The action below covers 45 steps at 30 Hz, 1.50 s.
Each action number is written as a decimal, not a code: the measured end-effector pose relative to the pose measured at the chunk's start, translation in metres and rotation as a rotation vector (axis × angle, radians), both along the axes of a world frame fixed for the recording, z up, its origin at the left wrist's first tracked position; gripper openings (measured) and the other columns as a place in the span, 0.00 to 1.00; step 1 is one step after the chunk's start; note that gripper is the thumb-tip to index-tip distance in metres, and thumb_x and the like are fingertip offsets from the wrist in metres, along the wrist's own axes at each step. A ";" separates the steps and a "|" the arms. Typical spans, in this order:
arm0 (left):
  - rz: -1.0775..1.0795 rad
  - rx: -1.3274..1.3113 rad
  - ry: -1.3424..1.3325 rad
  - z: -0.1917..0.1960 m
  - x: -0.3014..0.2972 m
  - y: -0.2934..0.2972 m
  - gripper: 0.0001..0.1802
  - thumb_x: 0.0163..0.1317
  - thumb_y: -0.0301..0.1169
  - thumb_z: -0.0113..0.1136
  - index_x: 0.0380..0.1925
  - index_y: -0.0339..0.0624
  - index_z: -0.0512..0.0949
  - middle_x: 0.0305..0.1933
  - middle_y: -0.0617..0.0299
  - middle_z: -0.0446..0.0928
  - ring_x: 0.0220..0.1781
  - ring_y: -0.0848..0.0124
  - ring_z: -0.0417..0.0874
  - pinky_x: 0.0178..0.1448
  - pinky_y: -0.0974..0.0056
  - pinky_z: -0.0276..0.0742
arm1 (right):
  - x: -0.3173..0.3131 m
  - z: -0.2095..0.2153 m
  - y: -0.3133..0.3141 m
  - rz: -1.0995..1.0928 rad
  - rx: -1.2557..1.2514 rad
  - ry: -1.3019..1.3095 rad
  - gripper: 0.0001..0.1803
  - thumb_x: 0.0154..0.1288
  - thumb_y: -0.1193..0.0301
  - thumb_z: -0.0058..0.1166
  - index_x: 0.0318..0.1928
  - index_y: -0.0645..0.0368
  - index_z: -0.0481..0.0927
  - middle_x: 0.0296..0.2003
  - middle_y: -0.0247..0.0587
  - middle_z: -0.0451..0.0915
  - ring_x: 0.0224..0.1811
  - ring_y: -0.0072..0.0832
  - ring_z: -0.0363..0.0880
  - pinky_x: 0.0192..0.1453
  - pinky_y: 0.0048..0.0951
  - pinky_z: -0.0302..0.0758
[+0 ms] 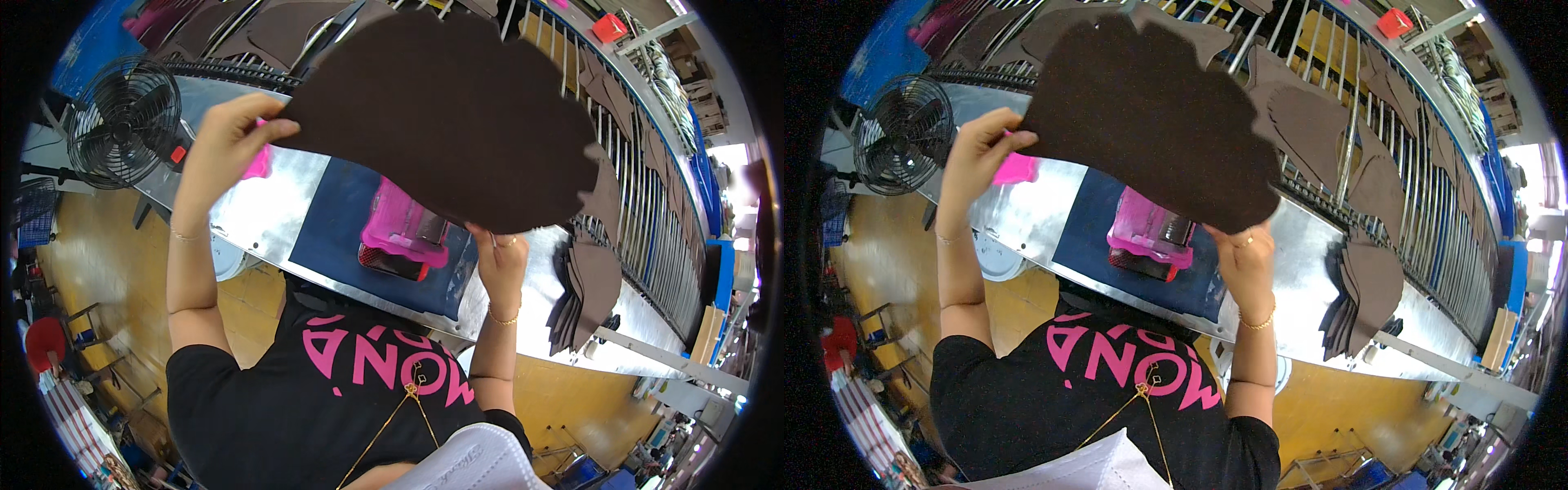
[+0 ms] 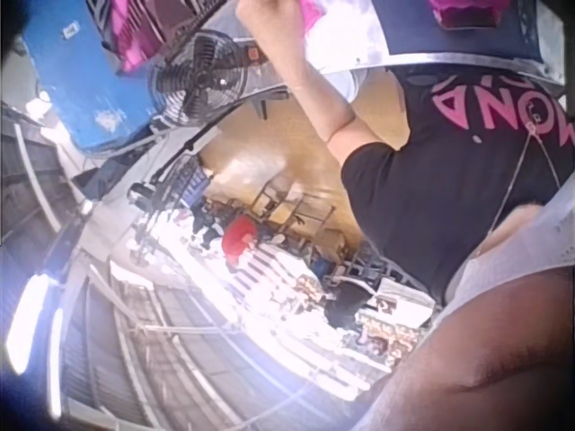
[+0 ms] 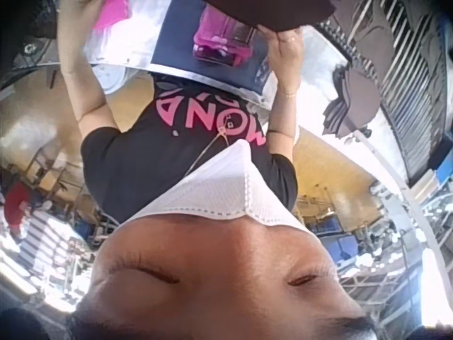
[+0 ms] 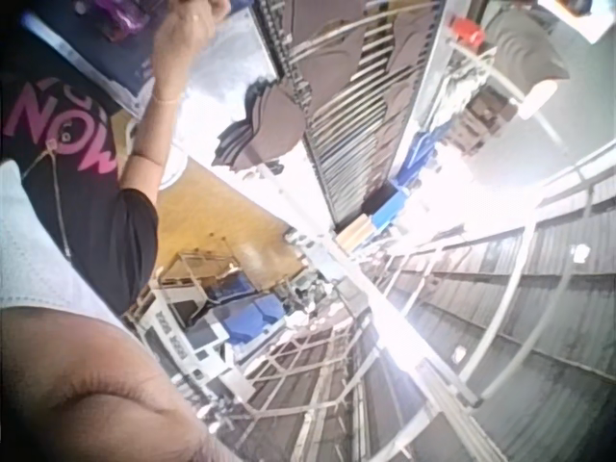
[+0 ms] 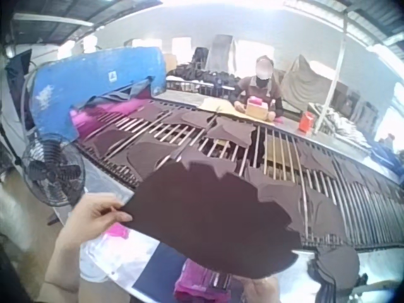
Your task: The person repeatedly picks up brown fabric pieces from a conveyor belt and places them onto a metal rack. The person handles the pieces one at a time, arranging them in a row along the rack throughout the clip.
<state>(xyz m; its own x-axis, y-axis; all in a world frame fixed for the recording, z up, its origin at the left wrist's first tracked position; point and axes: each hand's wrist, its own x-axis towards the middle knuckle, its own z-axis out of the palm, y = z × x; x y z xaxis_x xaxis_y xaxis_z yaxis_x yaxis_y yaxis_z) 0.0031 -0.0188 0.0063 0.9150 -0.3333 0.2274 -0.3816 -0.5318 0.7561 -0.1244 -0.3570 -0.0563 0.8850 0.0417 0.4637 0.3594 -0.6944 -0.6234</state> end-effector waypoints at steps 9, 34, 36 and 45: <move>-0.427 0.146 -0.193 -0.025 0.005 -0.093 0.06 0.51 0.25 0.64 0.30 0.37 0.80 0.25 0.55 0.75 0.26 0.58 0.75 0.31 0.62 0.70 | -0.071 -0.028 -0.060 -0.229 0.077 0.116 0.10 0.55 0.84 0.54 0.38 0.62 0.83 0.31 0.40 0.84 0.31 0.33 0.78 0.45 0.29 0.71; -0.507 -0.147 -0.853 0.074 0.047 -0.285 0.17 0.54 0.42 0.65 0.42 0.48 0.81 0.42 0.63 0.78 0.46 0.65 0.79 0.48 0.62 0.75 | -0.120 0.079 -0.174 -0.813 0.759 0.024 0.08 0.68 0.67 0.55 0.38 0.58 0.74 0.23 0.29 0.76 0.19 0.11 0.71 0.16 0.10 0.66; -0.511 -0.236 -0.565 0.092 0.055 -0.261 0.19 0.55 0.41 0.63 0.45 0.46 0.81 0.50 0.56 0.74 0.55 0.57 0.73 0.57 0.53 0.68 | -0.098 0.042 -0.196 -0.824 0.955 -0.079 0.07 0.67 0.68 0.55 0.36 0.56 0.73 0.27 0.31 0.78 0.20 0.13 0.73 0.18 0.10 0.70; -0.048 -0.010 -0.377 0.021 0.097 -0.134 0.23 0.56 0.33 0.66 0.53 0.45 0.76 0.40 0.67 0.72 0.30 0.77 0.62 0.35 0.72 0.61 | 0.063 -0.084 -0.306 -0.611 1.313 -0.332 0.31 0.71 0.79 0.38 0.68 0.60 0.41 0.50 0.52 0.69 0.40 0.44 0.83 0.38 0.37 0.86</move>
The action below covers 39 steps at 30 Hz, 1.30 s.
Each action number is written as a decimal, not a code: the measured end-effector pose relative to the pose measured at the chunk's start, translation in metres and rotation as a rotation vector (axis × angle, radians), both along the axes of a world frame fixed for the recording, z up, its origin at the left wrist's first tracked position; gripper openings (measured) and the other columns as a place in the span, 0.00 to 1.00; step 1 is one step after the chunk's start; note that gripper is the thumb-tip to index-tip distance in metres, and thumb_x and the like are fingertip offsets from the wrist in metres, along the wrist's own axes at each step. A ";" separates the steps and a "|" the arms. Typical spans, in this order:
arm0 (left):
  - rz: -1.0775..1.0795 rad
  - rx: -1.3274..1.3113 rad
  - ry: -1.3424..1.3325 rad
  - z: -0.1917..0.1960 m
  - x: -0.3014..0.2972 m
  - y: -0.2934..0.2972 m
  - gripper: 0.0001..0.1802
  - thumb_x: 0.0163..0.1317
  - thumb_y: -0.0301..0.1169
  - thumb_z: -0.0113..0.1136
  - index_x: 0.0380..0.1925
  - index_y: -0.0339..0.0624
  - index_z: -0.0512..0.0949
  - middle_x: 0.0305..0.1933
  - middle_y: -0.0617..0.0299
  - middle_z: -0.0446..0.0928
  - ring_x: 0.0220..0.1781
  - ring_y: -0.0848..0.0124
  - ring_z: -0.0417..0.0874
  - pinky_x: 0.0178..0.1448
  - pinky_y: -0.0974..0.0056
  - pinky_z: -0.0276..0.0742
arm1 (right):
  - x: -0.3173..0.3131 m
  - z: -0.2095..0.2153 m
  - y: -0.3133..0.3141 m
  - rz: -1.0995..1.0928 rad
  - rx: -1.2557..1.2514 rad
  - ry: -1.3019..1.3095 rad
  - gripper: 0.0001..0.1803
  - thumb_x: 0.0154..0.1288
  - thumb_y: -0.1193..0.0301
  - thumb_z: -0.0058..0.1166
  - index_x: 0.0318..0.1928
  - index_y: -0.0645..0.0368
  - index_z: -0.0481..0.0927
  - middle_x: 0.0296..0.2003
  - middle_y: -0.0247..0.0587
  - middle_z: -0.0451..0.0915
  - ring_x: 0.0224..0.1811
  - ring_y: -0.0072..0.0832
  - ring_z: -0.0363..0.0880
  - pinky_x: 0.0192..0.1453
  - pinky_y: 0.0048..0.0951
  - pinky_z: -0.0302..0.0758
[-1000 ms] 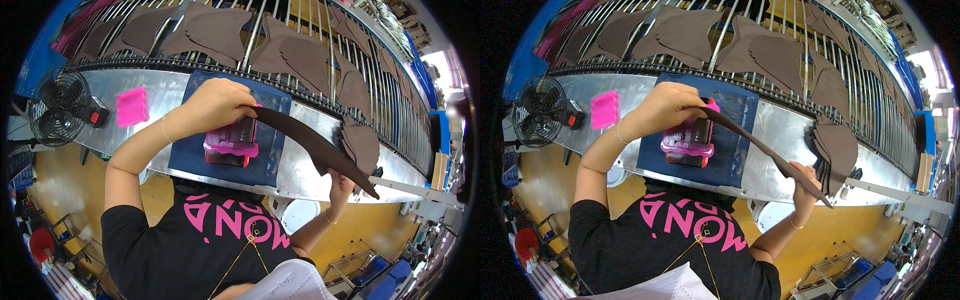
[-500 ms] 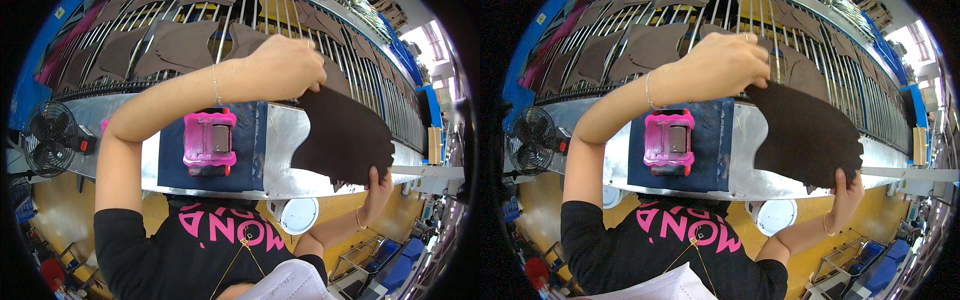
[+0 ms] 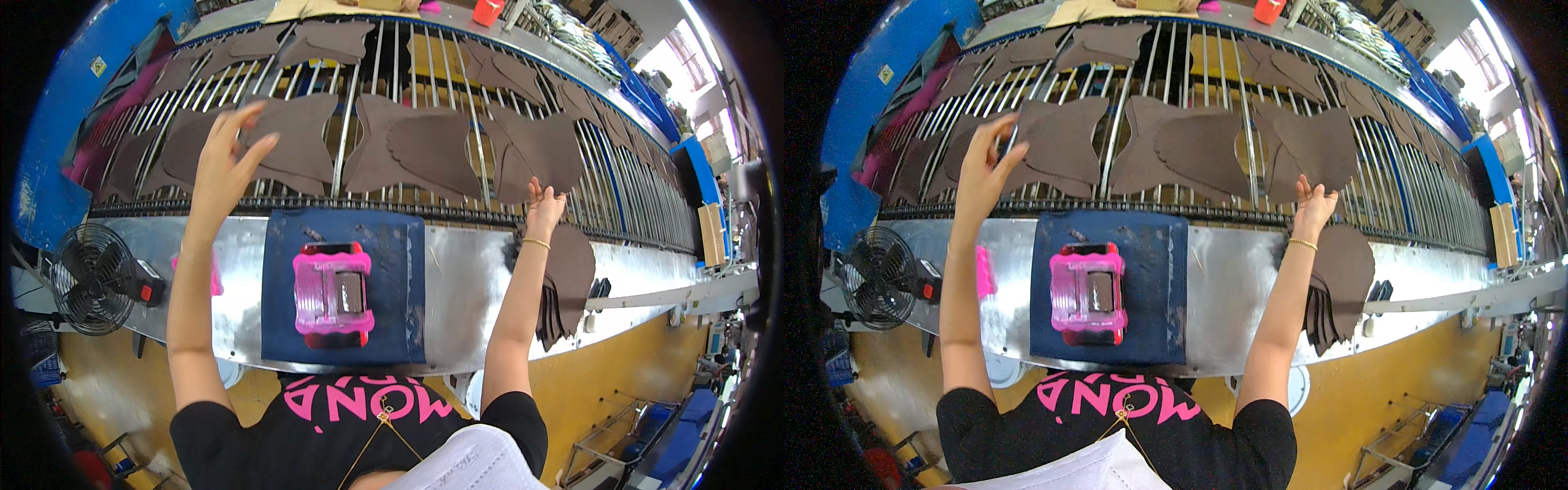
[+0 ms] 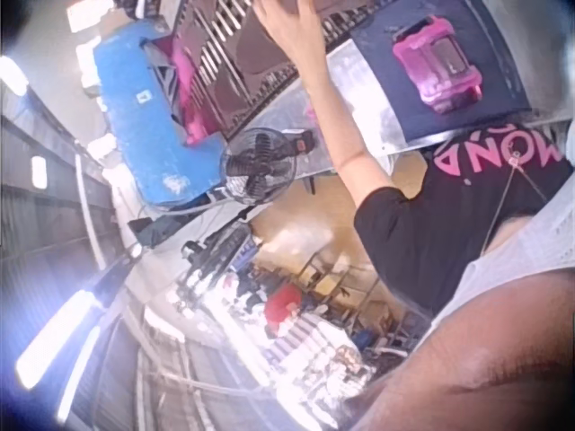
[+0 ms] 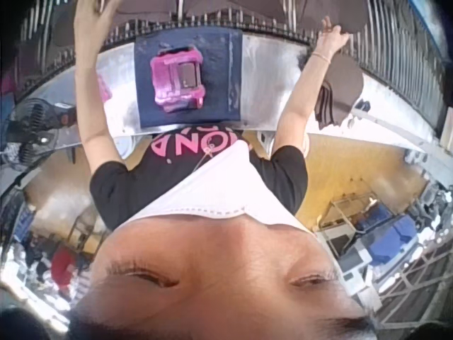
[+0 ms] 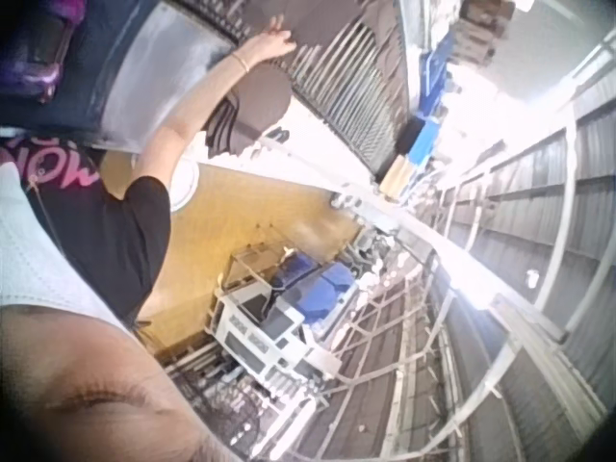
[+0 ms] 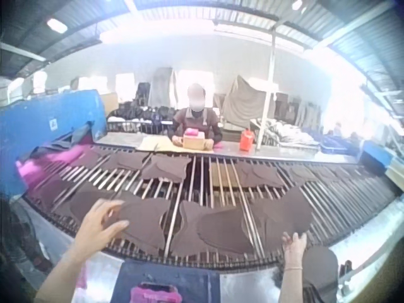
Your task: The person repeatedly picks up brown fabric pieces from a conveyor belt and places them onto a metal rack. The person handles the pieces one at a time, arranging them in a row along the rack throughout the clip.
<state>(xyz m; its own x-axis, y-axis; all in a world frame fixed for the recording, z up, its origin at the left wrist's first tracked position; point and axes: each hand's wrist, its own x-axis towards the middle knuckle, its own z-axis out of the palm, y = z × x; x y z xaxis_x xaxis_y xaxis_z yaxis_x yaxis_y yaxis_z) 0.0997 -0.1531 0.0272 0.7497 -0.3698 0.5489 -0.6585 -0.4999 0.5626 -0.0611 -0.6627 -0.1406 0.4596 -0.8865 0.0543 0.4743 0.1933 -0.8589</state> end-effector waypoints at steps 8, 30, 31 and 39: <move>0.434 0.004 0.259 -0.066 -0.021 0.142 0.24 0.58 0.31 0.64 0.56 0.46 0.75 0.40 0.66 0.71 0.28 0.78 0.61 0.33 0.72 0.62 | 0.091 -0.034 -0.034 -0.235 0.166 0.110 0.25 0.70 0.78 0.38 0.63 0.66 0.47 0.48 0.59 0.70 0.35 0.48 0.84 0.33 0.39 0.87; -0.072 -0.256 0.454 -0.111 0.001 0.063 0.22 0.65 0.31 0.59 0.59 0.43 0.70 0.41 0.68 0.72 0.29 0.85 0.64 0.33 0.78 0.60 | -0.283 -0.011 0.036 -0.559 -0.459 1.663 0.29 0.52 0.51 0.66 0.48 0.59 0.81 0.49 0.50 0.78 0.55 0.44 0.74 0.58 0.42 0.71; -0.074 -0.250 0.455 -0.108 -0.003 0.057 0.22 0.65 0.31 0.59 0.59 0.43 0.70 0.42 0.68 0.72 0.29 0.85 0.63 0.33 0.78 0.60 | -0.280 -0.009 0.033 -0.554 -0.450 1.725 0.30 0.51 0.50 0.66 0.48 0.58 0.81 0.50 0.49 0.78 0.54 0.43 0.75 0.58 0.41 0.71; -0.014 -0.211 0.450 -0.099 -0.022 0.078 0.23 0.65 0.31 0.59 0.59 0.44 0.70 0.42 0.69 0.72 0.29 0.84 0.62 0.33 0.77 0.60 | -0.264 -0.001 0.021 -0.510 -0.290 1.807 0.32 0.49 0.49 0.68 0.51 0.50 0.77 0.51 0.40 0.79 0.57 0.43 0.74 0.62 0.64 0.57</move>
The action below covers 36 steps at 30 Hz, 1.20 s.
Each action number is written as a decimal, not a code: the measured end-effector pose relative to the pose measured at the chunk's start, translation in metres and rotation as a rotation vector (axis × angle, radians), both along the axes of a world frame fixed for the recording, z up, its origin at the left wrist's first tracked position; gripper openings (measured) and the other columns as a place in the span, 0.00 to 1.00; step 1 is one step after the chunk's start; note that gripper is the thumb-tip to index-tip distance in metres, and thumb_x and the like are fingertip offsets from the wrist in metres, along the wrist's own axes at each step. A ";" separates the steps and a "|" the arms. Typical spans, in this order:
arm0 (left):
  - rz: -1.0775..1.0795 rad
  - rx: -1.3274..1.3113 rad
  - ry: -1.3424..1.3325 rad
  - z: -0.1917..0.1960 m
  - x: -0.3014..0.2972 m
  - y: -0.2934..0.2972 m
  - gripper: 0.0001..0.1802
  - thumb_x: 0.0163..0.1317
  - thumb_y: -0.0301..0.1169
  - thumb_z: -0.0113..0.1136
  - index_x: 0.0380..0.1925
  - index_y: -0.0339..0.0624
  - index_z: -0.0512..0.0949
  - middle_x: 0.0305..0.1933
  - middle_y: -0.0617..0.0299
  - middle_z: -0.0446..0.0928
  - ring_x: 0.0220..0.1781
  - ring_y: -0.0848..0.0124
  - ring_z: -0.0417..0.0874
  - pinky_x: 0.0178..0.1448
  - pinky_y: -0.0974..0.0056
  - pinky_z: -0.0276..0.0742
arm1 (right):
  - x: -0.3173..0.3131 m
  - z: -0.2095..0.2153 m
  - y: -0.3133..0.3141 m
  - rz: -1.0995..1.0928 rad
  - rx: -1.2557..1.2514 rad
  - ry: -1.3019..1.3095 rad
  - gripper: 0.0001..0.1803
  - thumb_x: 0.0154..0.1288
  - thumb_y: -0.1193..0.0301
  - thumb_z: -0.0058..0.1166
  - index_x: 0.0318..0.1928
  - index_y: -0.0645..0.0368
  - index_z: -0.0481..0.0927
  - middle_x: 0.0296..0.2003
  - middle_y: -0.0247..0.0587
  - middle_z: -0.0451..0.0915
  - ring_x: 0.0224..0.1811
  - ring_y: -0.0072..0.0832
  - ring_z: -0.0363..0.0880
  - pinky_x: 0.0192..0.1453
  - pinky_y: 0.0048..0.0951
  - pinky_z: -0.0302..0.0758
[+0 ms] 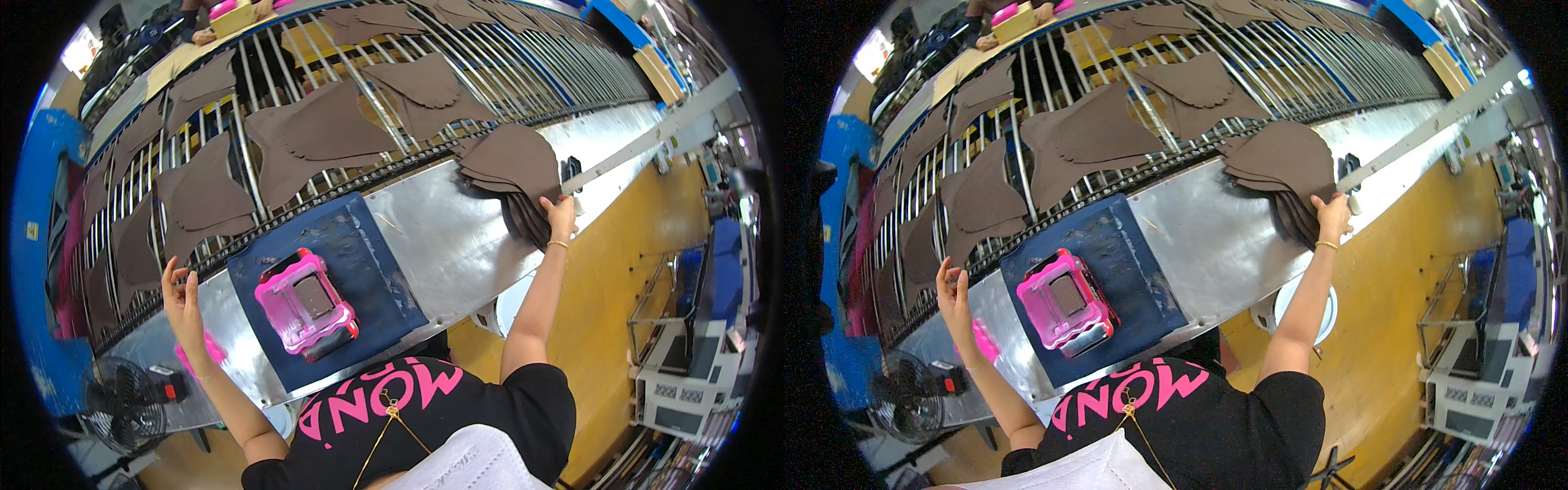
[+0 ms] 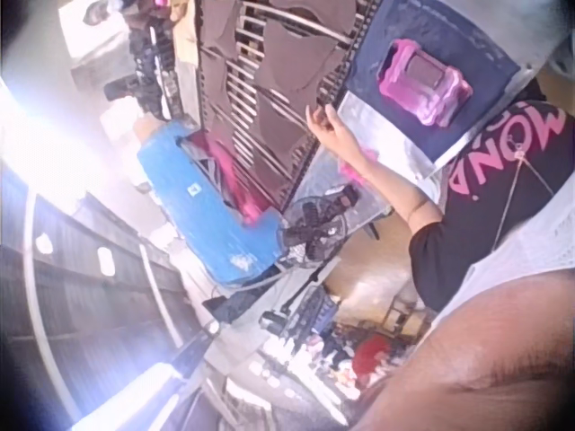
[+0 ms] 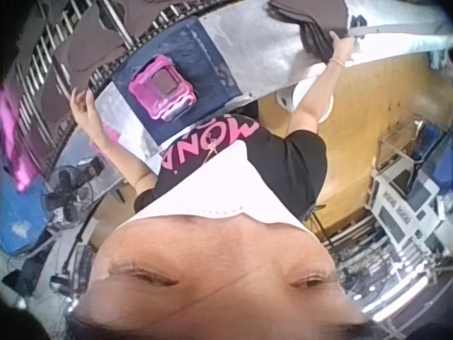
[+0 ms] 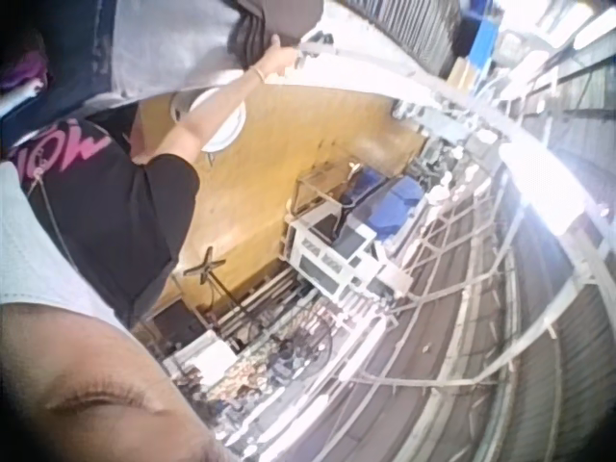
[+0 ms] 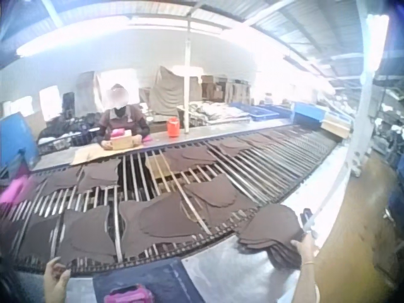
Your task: The person repeatedly picks up brown fabric pieces from a conveyor belt and places them onto a metal rack. The person handles the pieces one at a time, arranging them in a row along the rack throughout the clip.
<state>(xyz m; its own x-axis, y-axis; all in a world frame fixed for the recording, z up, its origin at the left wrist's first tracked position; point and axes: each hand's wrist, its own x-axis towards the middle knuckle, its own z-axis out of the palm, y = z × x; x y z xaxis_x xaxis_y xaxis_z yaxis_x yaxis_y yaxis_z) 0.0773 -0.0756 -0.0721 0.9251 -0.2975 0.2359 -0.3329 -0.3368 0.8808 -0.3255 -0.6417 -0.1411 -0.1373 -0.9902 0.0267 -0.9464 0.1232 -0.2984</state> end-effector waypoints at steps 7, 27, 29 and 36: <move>0.025 0.033 -0.003 0.003 -0.007 0.007 0.23 0.63 0.30 0.60 0.59 0.45 0.71 0.44 0.67 0.73 0.32 0.82 0.69 0.35 0.75 0.65 | -0.006 -0.006 -0.020 0.014 0.118 0.013 0.35 0.45 0.46 0.68 0.50 0.51 0.77 0.51 0.40 0.79 0.58 0.40 0.74 0.63 0.59 0.58; -0.311 -0.337 0.206 0.064 -0.051 -0.053 0.20 0.63 0.27 0.60 0.53 0.32 0.72 0.37 0.56 0.78 0.32 0.73 0.83 0.31 0.70 0.78 | 0.177 0.137 0.235 1.162 0.222 -1.352 0.15 0.73 0.65 0.46 0.51 0.63 0.69 0.31 0.38 0.77 0.14 0.14 0.66 0.11 0.15 0.60; -0.286 -0.369 0.345 0.070 -0.048 -0.028 0.13 0.65 0.28 0.58 0.45 0.30 0.74 0.25 0.55 0.78 0.20 0.72 0.81 0.18 0.72 0.72 | 0.198 0.133 0.265 1.359 0.429 -1.480 0.14 0.73 0.69 0.44 0.53 0.64 0.68 0.35 0.40 0.77 0.16 0.19 0.70 0.15 0.20 0.68; 0.074 -0.251 -0.101 0.101 -0.062 0.062 0.08 0.63 0.28 0.61 0.38 0.35 0.80 0.25 0.66 0.77 0.24 0.80 0.78 0.25 0.77 0.71 | 0.233 0.109 0.311 1.715 0.189 -0.980 0.07 0.53 0.80 0.63 0.34 0.61 0.81 0.28 0.39 0.81 0.30 0.32 0.76 0.39 0.32 0.71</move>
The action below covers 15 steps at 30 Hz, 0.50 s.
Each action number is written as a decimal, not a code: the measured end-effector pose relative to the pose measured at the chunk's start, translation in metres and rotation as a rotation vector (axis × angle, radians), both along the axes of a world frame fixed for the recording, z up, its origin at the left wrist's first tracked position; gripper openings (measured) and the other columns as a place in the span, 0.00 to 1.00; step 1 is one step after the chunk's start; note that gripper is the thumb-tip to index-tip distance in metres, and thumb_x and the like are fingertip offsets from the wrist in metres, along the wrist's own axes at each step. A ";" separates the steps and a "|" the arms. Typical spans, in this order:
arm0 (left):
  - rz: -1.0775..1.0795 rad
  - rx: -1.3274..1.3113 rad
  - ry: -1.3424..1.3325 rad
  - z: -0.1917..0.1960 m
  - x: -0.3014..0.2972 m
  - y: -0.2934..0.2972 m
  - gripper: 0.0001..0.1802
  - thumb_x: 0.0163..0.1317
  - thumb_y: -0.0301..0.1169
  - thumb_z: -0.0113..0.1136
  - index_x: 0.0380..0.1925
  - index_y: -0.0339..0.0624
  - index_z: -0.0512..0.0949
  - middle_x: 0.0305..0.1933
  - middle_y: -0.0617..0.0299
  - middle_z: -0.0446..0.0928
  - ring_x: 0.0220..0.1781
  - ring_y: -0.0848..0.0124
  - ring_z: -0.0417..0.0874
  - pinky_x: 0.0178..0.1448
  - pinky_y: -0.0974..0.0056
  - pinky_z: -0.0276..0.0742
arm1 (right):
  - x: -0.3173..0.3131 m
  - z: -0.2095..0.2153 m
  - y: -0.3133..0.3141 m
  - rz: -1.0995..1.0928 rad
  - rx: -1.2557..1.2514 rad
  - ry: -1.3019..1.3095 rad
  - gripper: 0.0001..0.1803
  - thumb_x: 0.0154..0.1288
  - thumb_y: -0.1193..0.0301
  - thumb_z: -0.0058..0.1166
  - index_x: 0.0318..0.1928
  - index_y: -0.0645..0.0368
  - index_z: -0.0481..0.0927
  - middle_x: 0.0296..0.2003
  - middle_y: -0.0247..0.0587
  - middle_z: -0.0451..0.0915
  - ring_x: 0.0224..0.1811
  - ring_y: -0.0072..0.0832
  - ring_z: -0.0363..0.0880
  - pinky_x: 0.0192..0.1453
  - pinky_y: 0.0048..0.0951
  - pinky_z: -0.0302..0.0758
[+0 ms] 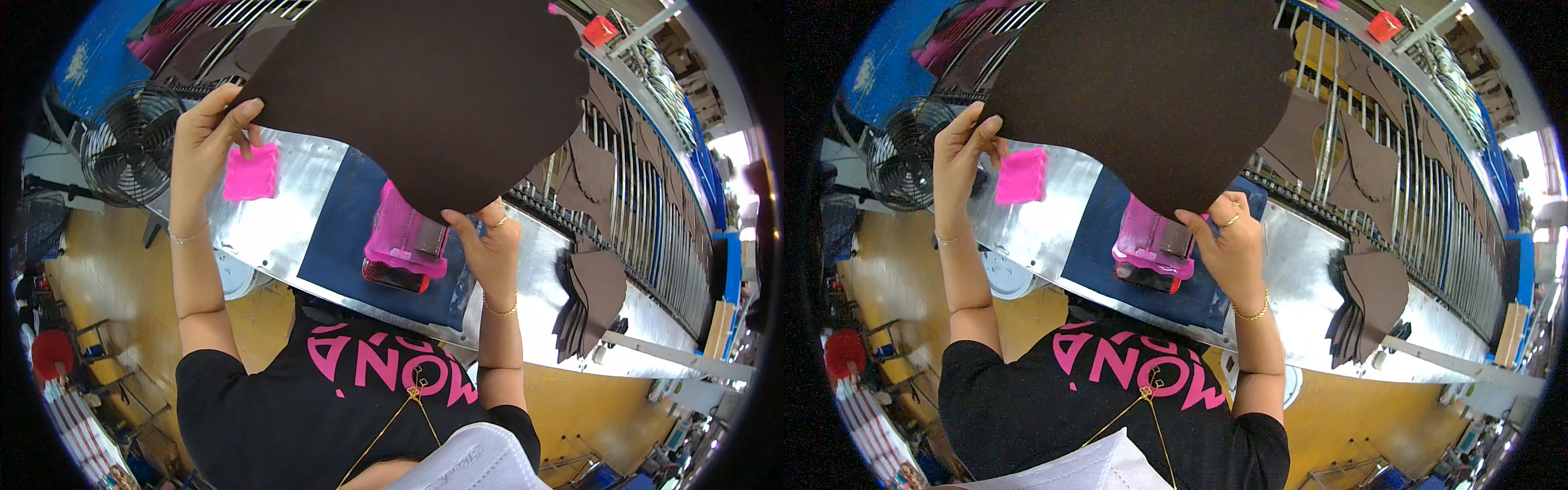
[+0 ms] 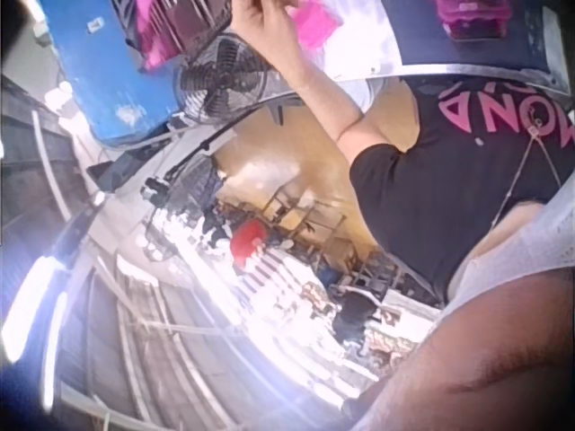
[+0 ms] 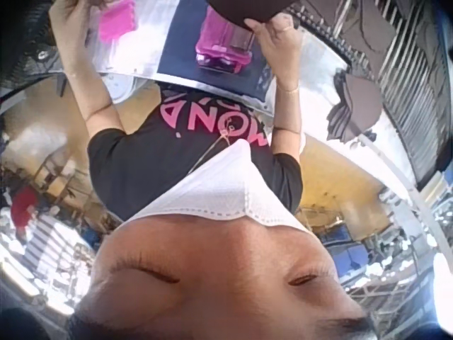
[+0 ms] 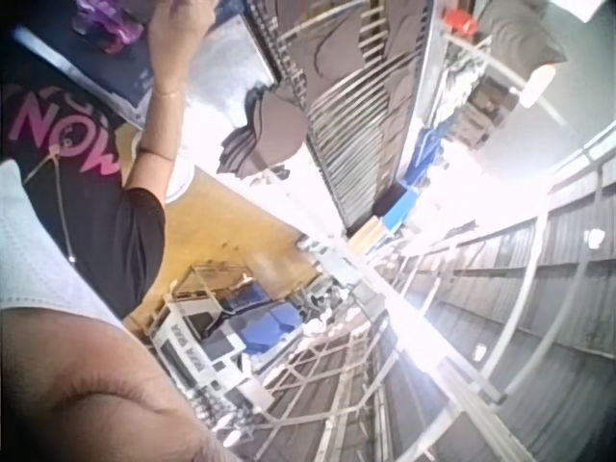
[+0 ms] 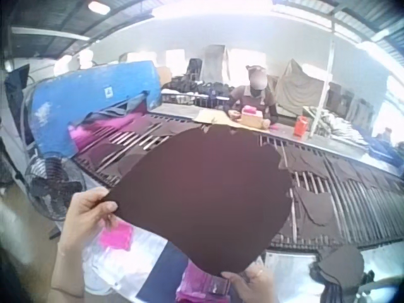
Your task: The person repeatedly picks up brown fabric pieces from a conveyor belt and places them onto a metal rack. The person handles the pieces one at a time, arranging them in a row along the rack throughout the clip.
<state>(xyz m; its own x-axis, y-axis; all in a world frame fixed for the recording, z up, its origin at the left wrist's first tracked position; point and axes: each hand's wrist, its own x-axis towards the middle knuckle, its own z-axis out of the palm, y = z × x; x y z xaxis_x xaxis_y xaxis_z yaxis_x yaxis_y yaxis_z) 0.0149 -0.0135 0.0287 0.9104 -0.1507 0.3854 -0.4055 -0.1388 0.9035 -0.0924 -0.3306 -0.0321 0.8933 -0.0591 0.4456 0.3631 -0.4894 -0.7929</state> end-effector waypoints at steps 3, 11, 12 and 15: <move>-0.009 0.107 0.060 0.001 -0.002 0.019 0.06 0.62 0.26 0.61 0.37 0.34 0.80 0.25 0.66 0.77 0.25 0.81 0.77 0.26 0.77 0.70 | 0.007 -0.006 0.001 0.099 -0.170 -0.128 0.07 0.48 0.79 0.65 0.31 0.58 0.82 0.25 0.36 0.79 0.29 0.33 0.73 0.44 0.32 0.68; -0.182 0.317 0.193 -0.023 -0.012 -0.012 0.04 0.59 0.21 0.59 0.33 0.30 0.79 0.25 0.64 0.76 0.22 0.78 0.80 0.24 0.75 0.71 | -0.027 -0.019 -0.043 -0.015 -0.366 -0.150 0.09 0.45 0.81 0.64 0.29 0.58 0.81 0.24 0.37 0.78 0.28 0.34 0.73 0.49 0.36 0.65; -0.211 0.366 0.194 -0.025 -0.014 -0.023 0.04 0.58 0.20 0.59 0.32 0.30 0.79 0.25 0.63 0.76 0.22 0.77 0.80 0.24 0.74 0.71 | -0.036 -0.028 -0.055 -0.040 -0.382 -0.111 0.08 0.46 0.82 0.63 0.29 0.58 0.81 0.24 0.36 0.78 0.28 0.34 0.73 0.50 0.37 0.65; -0.342 0.447 0.120 -0.041 -0.010 -0.056 0.05 0.57 0.21 0.61 0.33 0.31 0.79 0.24 0.58 0.75 0.19 0.73 0.79 0.23 0.70 0.72 | -0.066 -0.060 -0.085 -0.142 -0.372 0.029 0.08 0.50 0.82 0.62 0.32 0.58 0.82 0.26 0.35 0.79 0.31 0.34 0.73 0.51 0.37 0.64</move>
<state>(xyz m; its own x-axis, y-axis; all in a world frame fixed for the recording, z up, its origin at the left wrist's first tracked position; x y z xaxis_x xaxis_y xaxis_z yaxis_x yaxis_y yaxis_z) 0.0046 -0.0695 -0.0124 0.8146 -0.5688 0.1132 -0.3926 -0.3971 0.8296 -0.1587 -0.4153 -0.0923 0.9002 -0.0218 0.4349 0.2516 -0.7890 -0.5604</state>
